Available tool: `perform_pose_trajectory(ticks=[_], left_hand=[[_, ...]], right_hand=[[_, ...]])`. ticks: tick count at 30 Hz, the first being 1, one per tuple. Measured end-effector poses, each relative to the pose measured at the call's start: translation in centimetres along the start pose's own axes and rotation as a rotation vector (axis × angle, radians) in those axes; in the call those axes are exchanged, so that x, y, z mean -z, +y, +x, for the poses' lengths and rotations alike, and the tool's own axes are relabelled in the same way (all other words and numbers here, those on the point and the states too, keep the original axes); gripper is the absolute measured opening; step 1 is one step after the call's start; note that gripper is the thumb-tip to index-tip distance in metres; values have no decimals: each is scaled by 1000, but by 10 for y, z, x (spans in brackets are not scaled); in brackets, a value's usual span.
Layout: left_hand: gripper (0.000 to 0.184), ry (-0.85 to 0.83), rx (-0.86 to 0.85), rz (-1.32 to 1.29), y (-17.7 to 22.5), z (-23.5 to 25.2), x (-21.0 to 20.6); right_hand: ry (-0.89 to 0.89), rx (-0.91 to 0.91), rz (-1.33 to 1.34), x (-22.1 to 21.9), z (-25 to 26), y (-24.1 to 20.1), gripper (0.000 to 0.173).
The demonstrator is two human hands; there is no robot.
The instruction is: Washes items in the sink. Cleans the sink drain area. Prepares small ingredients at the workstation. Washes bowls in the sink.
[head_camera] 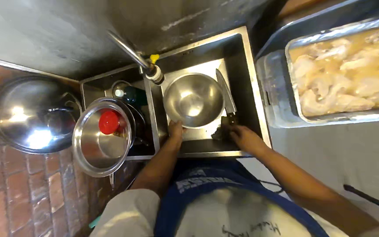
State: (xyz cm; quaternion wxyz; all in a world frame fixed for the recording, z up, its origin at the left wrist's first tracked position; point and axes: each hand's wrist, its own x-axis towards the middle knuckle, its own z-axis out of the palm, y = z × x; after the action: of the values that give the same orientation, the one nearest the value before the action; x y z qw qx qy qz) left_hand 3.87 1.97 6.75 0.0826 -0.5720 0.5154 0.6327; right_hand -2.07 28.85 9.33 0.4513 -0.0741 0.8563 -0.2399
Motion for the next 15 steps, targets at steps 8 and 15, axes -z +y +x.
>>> perform_pose_trajectory(ticks=[8, 15], left_hand=[[76, 26, -414, 440, 78, 5, 20], [55, -130, -175, -819, 214, 51, 18]], right_hand=[[226, -148, -88, -47, -27, -26, 52], [401, -261, -165, -65, -25, -33, 50]])
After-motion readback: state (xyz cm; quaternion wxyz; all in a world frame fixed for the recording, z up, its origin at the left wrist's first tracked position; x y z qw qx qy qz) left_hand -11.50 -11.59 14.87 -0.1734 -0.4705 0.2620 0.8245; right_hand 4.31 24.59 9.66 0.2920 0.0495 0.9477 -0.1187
